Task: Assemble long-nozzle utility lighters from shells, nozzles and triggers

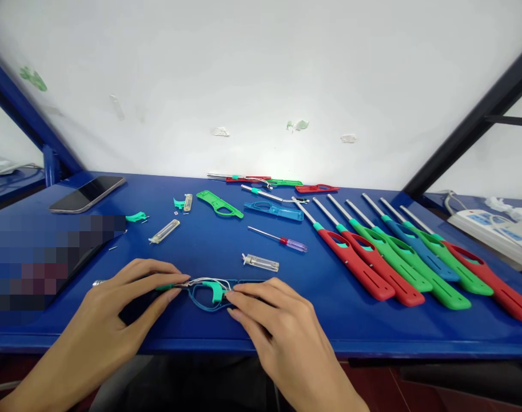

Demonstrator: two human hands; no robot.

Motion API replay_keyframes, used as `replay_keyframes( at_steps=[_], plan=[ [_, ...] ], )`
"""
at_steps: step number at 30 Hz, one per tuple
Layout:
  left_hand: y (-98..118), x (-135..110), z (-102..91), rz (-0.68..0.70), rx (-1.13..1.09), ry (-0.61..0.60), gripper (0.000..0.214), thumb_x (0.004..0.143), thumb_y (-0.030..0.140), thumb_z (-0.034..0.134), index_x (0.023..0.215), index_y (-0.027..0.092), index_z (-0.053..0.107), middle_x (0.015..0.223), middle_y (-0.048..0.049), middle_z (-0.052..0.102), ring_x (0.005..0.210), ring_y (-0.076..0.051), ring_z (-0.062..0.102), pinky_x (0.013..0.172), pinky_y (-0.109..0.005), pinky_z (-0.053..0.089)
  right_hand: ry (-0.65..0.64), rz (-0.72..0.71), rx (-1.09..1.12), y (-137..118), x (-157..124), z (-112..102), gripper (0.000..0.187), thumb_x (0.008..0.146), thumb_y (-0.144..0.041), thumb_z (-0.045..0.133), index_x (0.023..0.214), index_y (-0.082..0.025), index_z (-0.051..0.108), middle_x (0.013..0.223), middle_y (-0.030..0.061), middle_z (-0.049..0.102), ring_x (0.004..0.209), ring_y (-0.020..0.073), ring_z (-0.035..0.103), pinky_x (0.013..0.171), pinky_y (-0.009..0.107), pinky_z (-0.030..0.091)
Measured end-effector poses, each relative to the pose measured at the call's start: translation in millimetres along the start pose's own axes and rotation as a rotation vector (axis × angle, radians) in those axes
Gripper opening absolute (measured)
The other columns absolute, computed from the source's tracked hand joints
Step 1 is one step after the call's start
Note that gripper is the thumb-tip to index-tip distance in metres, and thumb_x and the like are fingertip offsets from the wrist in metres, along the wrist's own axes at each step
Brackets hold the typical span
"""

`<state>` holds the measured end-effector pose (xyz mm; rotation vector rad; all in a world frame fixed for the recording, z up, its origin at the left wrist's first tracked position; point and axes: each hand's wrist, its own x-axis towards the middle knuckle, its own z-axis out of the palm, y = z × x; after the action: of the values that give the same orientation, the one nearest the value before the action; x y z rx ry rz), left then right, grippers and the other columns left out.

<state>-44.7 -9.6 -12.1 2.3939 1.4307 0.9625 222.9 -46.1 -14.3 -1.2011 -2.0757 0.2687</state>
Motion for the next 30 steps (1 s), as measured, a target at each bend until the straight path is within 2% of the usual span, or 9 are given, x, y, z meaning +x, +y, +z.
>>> replay_keyframes(
  at_steps=[8, 16, 19, 23, 26, 30],
  plan=[
    [4, -1, -0.2, -0.092, -0.043, -0.013, 0.024, 0.106, 0.044, 0.059, 0.122, 0.036, 0.074, 0.121, 0.0011, 0.073, 0.108, -0.023, 0.07, 0.097, -0.038, 0.055, 0.006, -0.004, -0.006, -1, 1, -1, 0.021, 0.103, -0.023, 0.068, 0.119, -0.027, 0.081, 0.117, -0.0019, 0.083, 0.102, 0.0216, 0.076, 0.094, 0.033, 0.062],
    [6, 8, 6.7, 0.018, 0.003, -0.074, 0.025, 0.109, 0.038, 0.055, 0.127, 0.036, 0.073, 0.122, -0.0003, 0.071, 0.112, -0.025, 0.066, 0.104, -0.045, 0.052, -0.016, 0.044, -0.003, -1, -1, 0, 0.021, 0.102, -0.025, 0.07, 0.121, -0.032, 0.077, 0.117, -0.0048, 0.081, 0.107, 0.0201, 0.074, 0.099, 0.034, 0.06],
    [8, 12, 9.0, 0.047, -0.046, -0.08, 0.023, 0.109, 0.034, 0.055, 0.12, 0.035, 0.075, 0.116, -0.0001, 0.071, 0.107, -0.023, 0.066, 0.1, -0.043, 0.053, -0.044, 0.102, -0.001, -1, -1, 0, 0.028, 0.104, -0.032, 0.068, 0.131, -0.036, 0.07, 0.121, -0.0043, 0.079, 0.111, 0.0201, 0.073, 0.099, 0.034, 0.061],
    [7, 12, 10.3, 0.081, -0.094, -0.053, 0.021, 0.108, 0.028, 0.057, 0.114, 0.034, 0.077, 0.111, 0.0001, 0.071, 0.101, -0.021, 0.067, 0.097, -0.04, 0.054, -0.079, 0.104, -0.1, -4, 0, 2, 0.042, 0.105, -0.043, 0.064, 0.146, -0.038, 0.061, 0.127, 0.0011, 0.075, 0.116, 0.0254, 0.072, 0.1, 0.044, 0.062],
    [6, 12, 11.4, 0.106, -0.131, -0.035, 0.021, 0.107, 0.024, 0.058, 0.114, 0.032, 0.077, 0.11, 0.0004, 0.07, 0.099, -0.019, 0.067, 0.09, -0.033, 0.055, -0.116, 0.076, -0.172, -5, 1, 3, 0.045, 0.105, -0.043, 0.063, 0.15, -0.037, 0.058, 0.127, 0.0043, 0.072, 0.116, 0.0273, 0.071, 0.098, 0.046, 0.063],
    [5, 11, 12.3, 0.137, -0.156, -0.038, 0.02, 0.107, 0.02, 0.059, 0.11, 0.031, 0.076, 0.111, 0.0013, 0.068, 0.099, -0.016, 0.067, 0.088, -0.027, 0.054, -0.157, 0.06, -0.195, -6, 3, 1, 0.039, 0.105, -0.041, 0.062, 0.144, -0.036, 0.063, 0.124, 0.006, 0.069, 0.112, 0.0263, 0.071, 0.095, 0.045, 0.064]
  ],
)
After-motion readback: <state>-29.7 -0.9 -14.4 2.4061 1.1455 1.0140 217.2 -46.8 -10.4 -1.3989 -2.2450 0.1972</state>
